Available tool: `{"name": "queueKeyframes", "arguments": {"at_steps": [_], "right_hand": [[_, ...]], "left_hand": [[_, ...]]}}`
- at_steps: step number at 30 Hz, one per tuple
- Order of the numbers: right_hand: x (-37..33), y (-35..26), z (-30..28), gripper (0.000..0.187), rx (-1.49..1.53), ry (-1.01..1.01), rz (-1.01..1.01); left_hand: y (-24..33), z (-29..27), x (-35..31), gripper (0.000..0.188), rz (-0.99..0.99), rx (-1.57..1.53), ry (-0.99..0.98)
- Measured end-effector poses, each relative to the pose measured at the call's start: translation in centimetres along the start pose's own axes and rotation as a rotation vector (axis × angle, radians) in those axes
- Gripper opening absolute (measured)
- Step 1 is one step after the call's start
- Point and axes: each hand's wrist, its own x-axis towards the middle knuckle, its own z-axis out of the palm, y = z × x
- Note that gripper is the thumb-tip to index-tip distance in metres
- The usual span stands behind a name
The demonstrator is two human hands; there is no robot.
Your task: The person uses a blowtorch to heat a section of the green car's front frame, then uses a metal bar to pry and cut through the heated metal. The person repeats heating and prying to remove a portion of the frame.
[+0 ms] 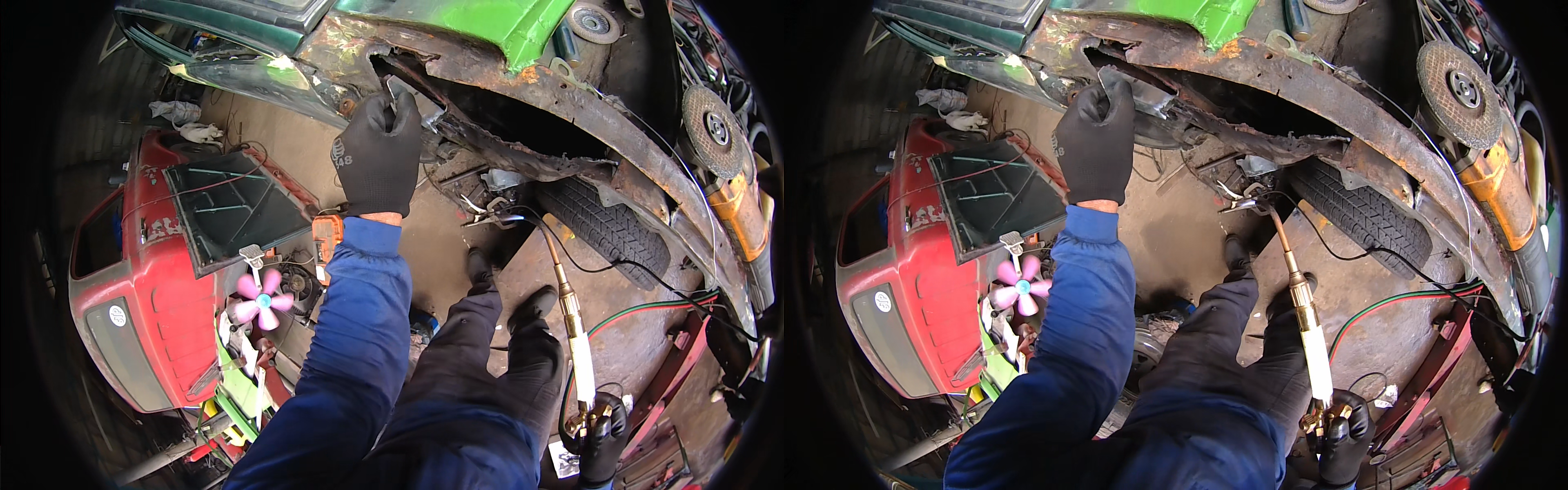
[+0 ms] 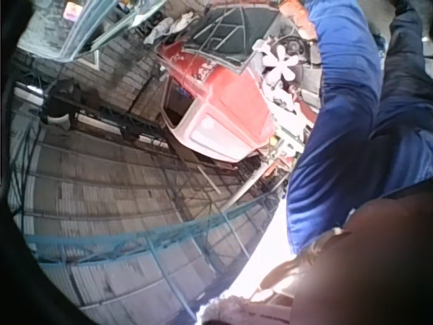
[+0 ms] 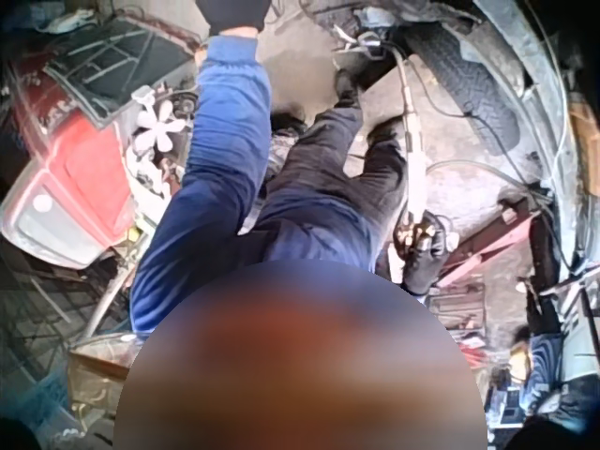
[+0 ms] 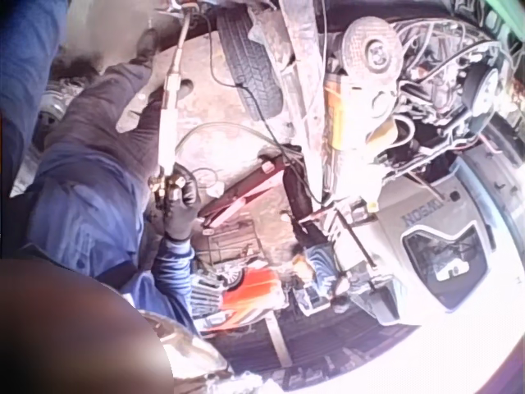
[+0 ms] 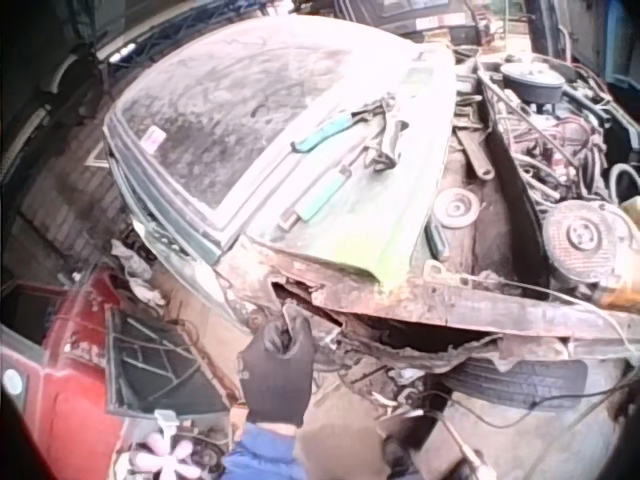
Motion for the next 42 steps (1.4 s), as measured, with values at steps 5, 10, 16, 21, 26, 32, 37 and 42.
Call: {"name": "queueKeyframes", "arguments": {"at_steps": [5, 10, 16, 21, 26, 32, 37, 42], "right_hand": [[0.0, 0.9, 1.0, 0.060, 0.147, -0.001, 0.006], [1.1, 0.2, -0.8, 0.062, 0.090, -0.063, -0.027], [2.2, -0.4, -4.0, 0.059, 0.021, -0.105, -0.093], [2.6, -0.3, -6.2, 0.053, 0.095, -0.125, 0.008], [3.5, -0.3, -7.7, 0.052, 0.056, -0.170, 0.066], [4.2, -0.5, -8.0, 0.057, -0.019, -0.172, -0.010], [4.2, -1.1, -8.4, 0.061, -0.082, -0.177, -0.028], [4.3, -1.4, -8.4, 0.059, -0.091, -0.195, -0.006]], "left_hand": [[0.8, -0.6, 1.2, 0.036, 0.028, 0.185, -0.075], [1.5, -0.7, 1.8, 0.036, 0.093, 0.250, -0.074], [2.0, -0.7, 0.8, 0.031, 0.004, 0.208, 0.000], [2.4, -0.5, 0.5, 0.026, -0.061, 0.036, 0.117], [2.8, -0.4, 1.6, 0.028, -0.065, 0.226, 0.141], [3.0, -1.2, 2.5, 0.035, -0.068, 0.377, -0.008], [2.9, -1.6, 2.7, 0.039, -0.021, 0.517, -0.074], [2.7, -1.6, 2.6, 0.042, -0.015, 0.566, -0.118]]}}
